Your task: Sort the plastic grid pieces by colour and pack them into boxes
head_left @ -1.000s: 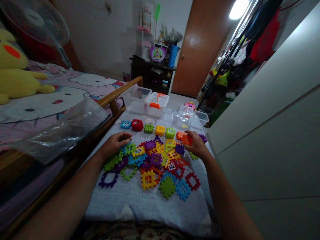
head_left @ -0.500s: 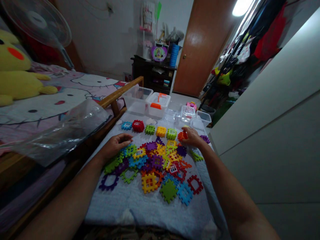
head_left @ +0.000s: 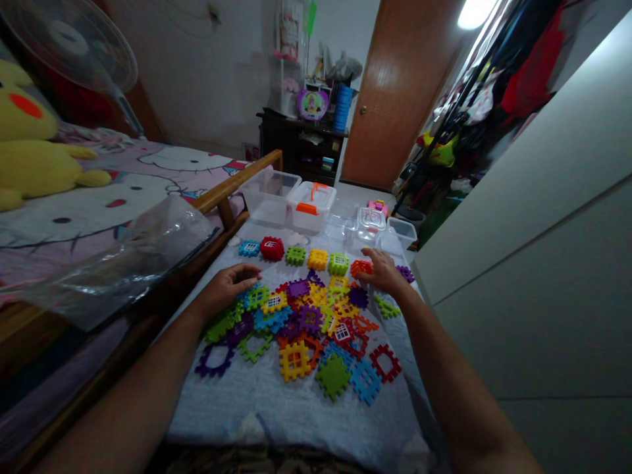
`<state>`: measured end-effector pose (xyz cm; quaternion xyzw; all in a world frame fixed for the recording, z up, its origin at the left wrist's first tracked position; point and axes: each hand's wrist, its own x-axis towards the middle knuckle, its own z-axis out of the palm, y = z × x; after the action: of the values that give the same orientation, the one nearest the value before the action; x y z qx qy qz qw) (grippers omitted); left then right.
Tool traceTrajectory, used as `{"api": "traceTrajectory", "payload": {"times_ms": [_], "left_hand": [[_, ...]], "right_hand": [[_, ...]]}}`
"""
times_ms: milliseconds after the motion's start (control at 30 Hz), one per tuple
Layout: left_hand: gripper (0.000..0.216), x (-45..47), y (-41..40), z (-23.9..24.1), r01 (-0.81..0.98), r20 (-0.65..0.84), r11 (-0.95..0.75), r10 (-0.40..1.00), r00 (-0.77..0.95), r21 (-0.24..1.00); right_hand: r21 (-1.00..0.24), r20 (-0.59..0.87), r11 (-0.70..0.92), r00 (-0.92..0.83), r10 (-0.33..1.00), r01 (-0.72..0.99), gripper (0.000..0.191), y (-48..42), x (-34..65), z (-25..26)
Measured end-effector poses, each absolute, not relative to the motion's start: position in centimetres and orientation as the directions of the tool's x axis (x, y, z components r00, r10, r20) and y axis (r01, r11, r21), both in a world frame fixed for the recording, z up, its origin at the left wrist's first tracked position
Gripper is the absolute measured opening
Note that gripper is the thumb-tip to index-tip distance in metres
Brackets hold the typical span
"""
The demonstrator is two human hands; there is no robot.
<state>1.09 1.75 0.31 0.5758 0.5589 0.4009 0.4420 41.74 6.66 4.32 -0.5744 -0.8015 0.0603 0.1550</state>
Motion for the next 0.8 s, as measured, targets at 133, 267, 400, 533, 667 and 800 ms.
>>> {"api": "traceTrajectory", "payload": {"times_ms": [133, 267, 400, 533, 667, 800], "left_hand": [[0.055, 1.0, 1.8, 0.2, 0.293, -0.031, 0.01, 0.997, 0.065, 0.956], [0.057, 1.1, 1.7, 0.4, 0.29, -0.043, 0.021, 0.997, 0.071, 0.957], [0.057, 1.2, 1.6, 0.6, 0.287, -0.041, 0.02, 0.997, 0.065, 0.958], [0.057, 1.3, 1.5, 0.7, 0.274, -0.045, 0.029, 0.998, 0.053, 0.961], [0.058, 1.3, 1.6, 0.5, 0.285, -0.042, 0.026, 0.998, 0.052, 0.958], [0.058, 1.2, 1.7, 0.3, 0.293, -0.035, 0.016, 0.998, 0.057, 0.956]], "right_hand": [[-0.379, 0.167, 0.441, -0.409, 0.897, 0.813, 0.024, 3.5, 40.2, 4.6], [-0.36, 0.135, 0.497, -0.483, 0.865, 0.79, 0.022, 1.2, 38.2, 3.4], [-0.323, 0.091, 0.472, -0.469, 0.878, 0.821, 0.021, 0.2, 36.8, 2.9], [-0.345, 0.066, 0.482, -0.492, 0.868, 0.805, 0.021, -0.7, 36.8, 3.8], [-0.481, 0.134, 0.461, -0.457, 0.879, 0.746, 0.024, -1.1, 38.9, 4.4], [-0.462, 0.187, 0.337, -0.282, 0.941, 0.82, 0.033, -1.3, 42.0, 3.6]]}}
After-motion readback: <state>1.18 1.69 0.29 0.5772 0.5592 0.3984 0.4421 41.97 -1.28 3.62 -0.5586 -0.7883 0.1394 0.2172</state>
